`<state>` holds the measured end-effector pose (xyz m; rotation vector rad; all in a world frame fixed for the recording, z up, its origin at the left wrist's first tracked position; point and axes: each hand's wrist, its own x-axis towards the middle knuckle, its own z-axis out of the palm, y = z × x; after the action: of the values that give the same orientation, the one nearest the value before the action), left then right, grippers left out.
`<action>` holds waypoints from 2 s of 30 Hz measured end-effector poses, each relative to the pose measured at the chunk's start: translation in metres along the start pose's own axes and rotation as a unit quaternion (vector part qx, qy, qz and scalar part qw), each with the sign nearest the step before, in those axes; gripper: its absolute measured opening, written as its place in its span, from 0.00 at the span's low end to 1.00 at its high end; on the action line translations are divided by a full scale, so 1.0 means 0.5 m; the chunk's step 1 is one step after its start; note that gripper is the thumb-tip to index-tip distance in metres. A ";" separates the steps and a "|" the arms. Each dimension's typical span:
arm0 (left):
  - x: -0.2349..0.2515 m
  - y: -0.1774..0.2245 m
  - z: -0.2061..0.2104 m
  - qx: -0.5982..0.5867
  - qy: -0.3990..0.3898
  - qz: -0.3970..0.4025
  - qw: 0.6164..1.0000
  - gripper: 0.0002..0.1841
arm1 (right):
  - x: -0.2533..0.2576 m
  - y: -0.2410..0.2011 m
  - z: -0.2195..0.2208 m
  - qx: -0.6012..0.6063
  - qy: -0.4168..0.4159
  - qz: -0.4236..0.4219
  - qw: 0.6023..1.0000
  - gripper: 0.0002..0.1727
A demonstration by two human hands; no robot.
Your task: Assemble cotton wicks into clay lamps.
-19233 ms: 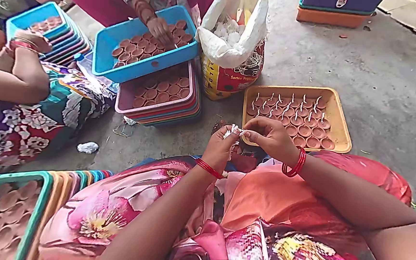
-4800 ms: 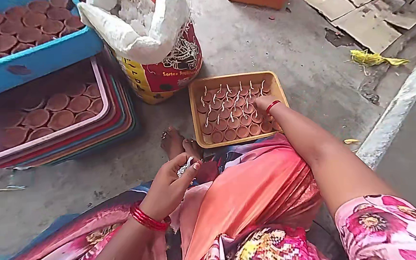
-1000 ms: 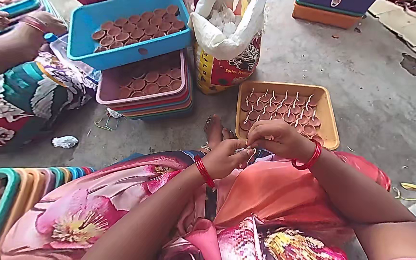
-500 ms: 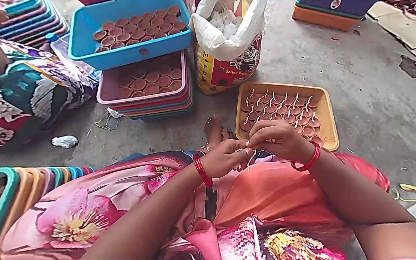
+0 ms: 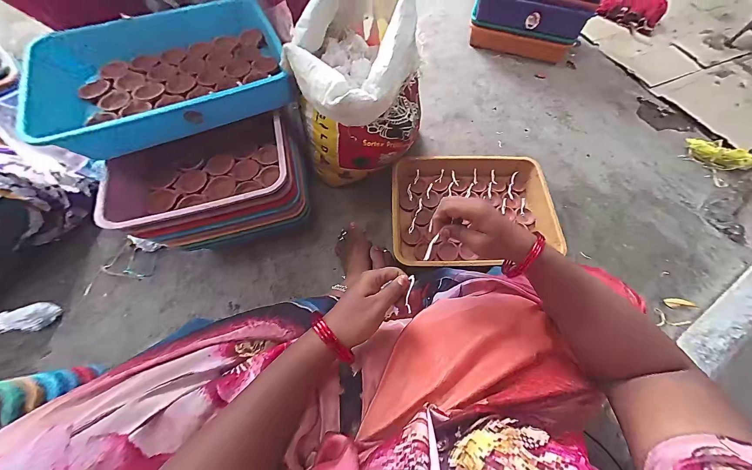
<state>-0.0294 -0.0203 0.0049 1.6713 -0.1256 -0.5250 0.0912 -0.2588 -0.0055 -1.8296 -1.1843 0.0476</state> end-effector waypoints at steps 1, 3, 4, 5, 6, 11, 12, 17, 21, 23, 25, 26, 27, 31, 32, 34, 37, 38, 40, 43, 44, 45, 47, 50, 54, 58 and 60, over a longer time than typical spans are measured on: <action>-0.001 -0.003 0.001 -0.003 0.008 -0.001 1.000 0.16 | -0.005 0.018 -0.026 -0.019 -0.017 0.031 0.999 0.08; -0.002 -0.005 0.002 0.003 0.029 -0.001 1.000 0.15 | -0.018 0.066 -0.086 -0.061 -0.071 0.128 0.987 0.08; -0.001 -0.008 0.001 0.007 0.035 0.003 0.999 0.15 | -0.025 0.090 -0.118 -0.087 -0.103 0.198 0.971 0.08; 0.002 -0.014 0.000 0.009 0.038 0.009 0.999 0.15 | -0.034 0.117 -0.147 -0.117 -0.135 0.268 0.947 0.08; 0.004 -0.019 -0.001 0.009 0.037 0.010 0.999 0.15 | -0.047 0.150 -0.173 -0.148 -0.169 0.332 0.916 0.09; 0.012 -0.038 -0.001 -0.008 0.055 -0.015 0.998 0.16 | -0.157 0.323 -0.227 -0.298 -0.278 0.526 0.746 0.11; 0.013 -0.042 -0.002 -0.006 0.058 -0.019 0.998 0.16 | -0.177 0.345 -0.228 -0.302 -0.284 0.554 0.722 0.12; 0.017 -0.054 0.000 0.006 0.046 -0.025 0.999 0.15 | -0.230 0.408 -0.208 -0.265 -0.234 0.603 0.715 0.16; 0.024 -0.059 0.006 -0.003 0.036 -0.014 0.999 0.15 | -0.225 0.421 -0.195 -0.280 -0.228 0.607 0.708 0.18; 0.023 -0.061 0.006 -0.003 0.038 -0.016 0.999 0.15 | -0.218 0.413 -0.193 -0.290 -0.225 0.606 0.706 0.16; 0.021 -0.062 0.006 0.002 0.040 -0.014 0.999 0.15 | -0.218 0.413 -0.192 -0.289 -0.218 0.605 0.709 0.16; 0.021 -0.062 0.005 0.006 0.039 -0.011 0.999 0.15 | -0.219 0.415 -0.193 -0.290 -0.212 0.605 0.710 0.16; 0.021 -0.061 0.004 0.008 0.037 -0.008 0.999 0.15 | -0.221 0.418 -0.194 -0.290 -0.207 0.605 0.712 0.16; 0.019 -0.058 0.005 0.004 0.030 -0.005 1.000 0.15 | -0.227 0.426 -0.195 -0.293 -0.187 0.603 0.718 0.17; 0.019 -0.058 0.005 0.002 0.029 -0.003 1.000 0.15 | -0.227 0.426 -0.196 -0.289 -0.185 0.606 0.717 0.17; 0.018 -0.056 0.005 0.002 0.027 0.004 1.000 0.15 | -0.229 0.432 -0.202 -0.278 -0.180 0.610 0.720 0.16; 0.017 -0.053 0.005 0.000 0.030 0.008 1.000 0.15 | -0.234 0.441 -0.218 -0.253 -0.153 0.608 0.737 0.15; 0.016 -0.050 0.005 -0.001 0.034 0.006 0.999 0.15 | -0.234 0.437 -0.225 -0.246 -0.140 0.607 0.742 0.15; 0.017 -0.043 0.007 -0.005 0.040 0.005 0.999 0.15 | -0.230 0.421 -0.241 -0.237 -0.099 0.596 0.761 0.15; 0.014 -0.030 0.009 -0.010 0.048 0.020 0.999 0.15 | -0.181 0.366 -0.241 -0.213 -0.009 0.522 0.826 0.15; 0.012 -0.026 0.009 -0.016 0.049 0.025 0.998 0.15 | -0.149 0.332 -0.230 -0.193 0.025 0.483 0.854 0.15; 0.012 -0.024 0.008 -0.025 0.047 0.030 0.998 0.15 | -0.116 0.288 -0.214 -0.167 0.059 0.441 0.880 0.14; 0.012 -0.019 0.011 -0.048 0.057 0.032 0.997 0.16 | -0.059 0.185 -0.167 -0.107 0.102 0.332 0.932 0.11; 0.006 -0.012 0.016 -0.078 0.069 0.033 0.994 0.17 | -0.009 0.044 -0.074 0.016 0.086 0.154 0.984 0.10; -0.001 -0.008 0.014 -0.098 0.063 0.064 0.991 0.16 | 0.014 -0.068 0.024 0.097 0.016 0.069 0.993 0.08; -0.004 -0.007 0.013 -0.096 0.066 0.094 0.989 0.16 | 0.016 -0.094 0.055 0.130 -0.019 0.064 0.989 0.09; -0.004 -0.004 0.015 -0.087 0.070 0.103 0.988 0.15 | 0.016 -0.092 0.062 0.142 -0.019 0.065 0.988 0.09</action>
<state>-0.0346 -0.0257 0.0030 1.4983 -0.1442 -0.2551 0.0485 -0.2274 0.0127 -1.6553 -1.0252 0.3101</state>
